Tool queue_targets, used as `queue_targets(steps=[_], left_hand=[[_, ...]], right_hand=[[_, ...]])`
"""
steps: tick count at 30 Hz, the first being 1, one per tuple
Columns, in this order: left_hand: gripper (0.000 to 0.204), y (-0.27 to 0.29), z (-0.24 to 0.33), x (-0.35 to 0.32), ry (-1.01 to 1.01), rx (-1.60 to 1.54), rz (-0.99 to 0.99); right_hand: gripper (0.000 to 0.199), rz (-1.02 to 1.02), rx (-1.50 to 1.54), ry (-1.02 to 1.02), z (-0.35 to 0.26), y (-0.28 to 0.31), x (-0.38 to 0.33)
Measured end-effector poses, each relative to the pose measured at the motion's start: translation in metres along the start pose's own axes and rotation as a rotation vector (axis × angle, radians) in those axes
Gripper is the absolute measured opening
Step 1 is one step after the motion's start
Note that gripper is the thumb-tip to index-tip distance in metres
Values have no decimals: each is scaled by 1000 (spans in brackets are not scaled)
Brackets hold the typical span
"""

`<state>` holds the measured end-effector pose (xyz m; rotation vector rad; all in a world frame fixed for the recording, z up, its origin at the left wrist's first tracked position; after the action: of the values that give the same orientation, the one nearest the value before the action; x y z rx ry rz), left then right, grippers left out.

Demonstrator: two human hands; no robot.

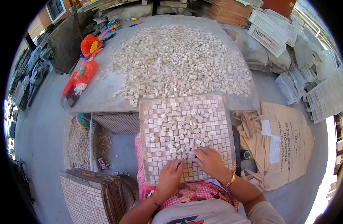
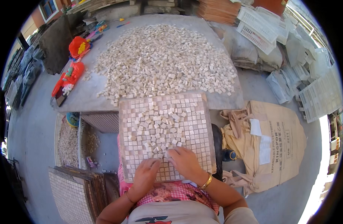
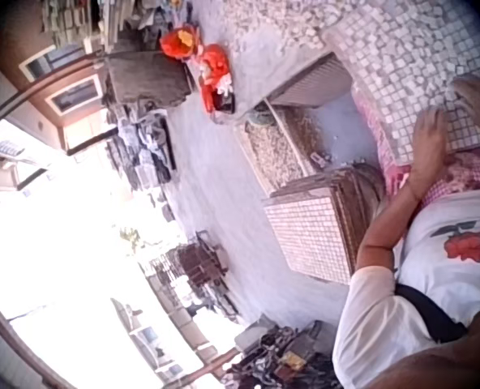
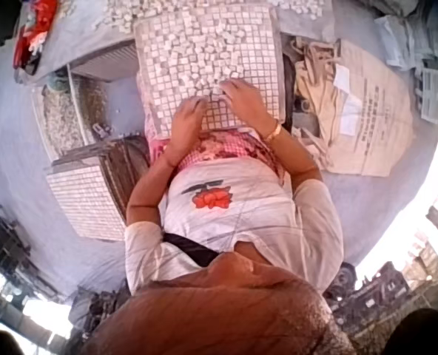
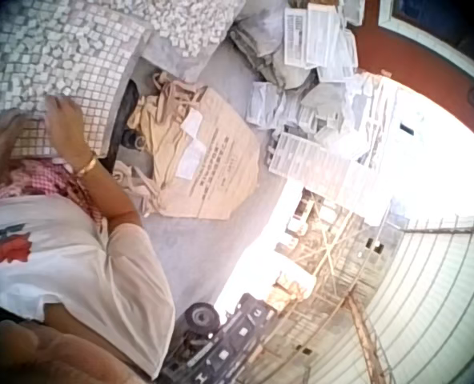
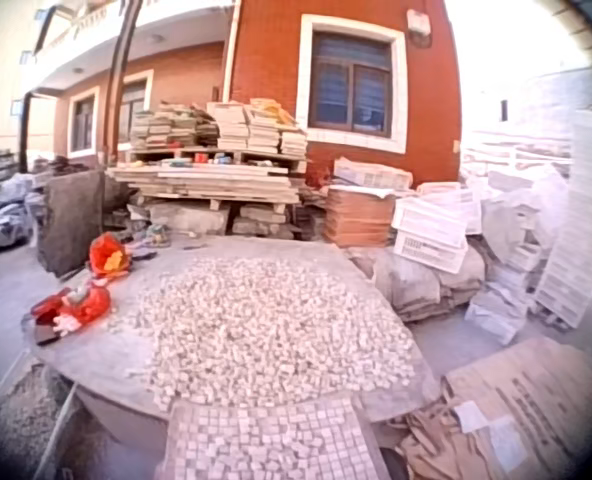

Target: The person places small, light-colored square tiles one by one into the grid cells of a mesh backing sheet. They pick tiles from a large pile on a table and carefully position them into the empty slots on the sheet held in their lap. The person occasionally adjusts the tiles to ensure they fit within the grid.

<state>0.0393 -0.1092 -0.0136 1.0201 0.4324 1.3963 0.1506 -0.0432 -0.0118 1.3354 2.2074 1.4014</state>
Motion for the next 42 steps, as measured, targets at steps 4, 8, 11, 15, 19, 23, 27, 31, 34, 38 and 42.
queue_targets(steps=[4, 8, 11, 15, 19, 23, 27, 31, 34, 38, 42], left_hand=[[25, -2, -4, -1, -15, 13, -6], [18, 36, -30, -9, 207, -140, 200], [19, 55, -63, -36, 434, -228, 195], [18, 57, -52, -69, 283, -94, 188], [20, 38, -35, -78, 221, -91, 122], [19, 25, -28, -79, 168, -64, 60], [20, 27, -26, -74, 164, -78, 74], [19, 23, -28, -76, 169, -15, 5], [20, 13, -30, -86, 208, -19, -88], [22, 18, -25, -82, 164, -20, -24], [23, 21, -19, -81, 158, 6, -7]], right_hand=[[26, -28, 23, 25, 4, -8, 0], [23, 6, 112, -23, -1, 0, -3], [24, -80, 198, -10, -19, -5, -7], [23, -150, 220, 134, -55, -31, -14], [24, -240, 180, 225, -76, -57, -18], [28, -275, 90, 278, -86, -63, -21], [27, -307, 51, 266, -86, -63, -19], [31, -326, 5, 262, -80, -71, -23], [33, -282, 101, 231, -78, -63, -20], [33, -243, 50, 124, -63, -51, -5], [30, -172, 52, 154, -64, -45, 9]])
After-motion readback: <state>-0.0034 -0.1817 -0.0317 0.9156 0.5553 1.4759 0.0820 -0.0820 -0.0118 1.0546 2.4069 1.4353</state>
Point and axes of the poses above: each hand's wrist, its own x-axis towards the middle knuckle, its own y-axis out of the back of the hand, z = x × y, the point moved 8 cm from there along x, towards the middle knuckle, and after that the axes turned 5 degrees about z, right-handed, at the moved point
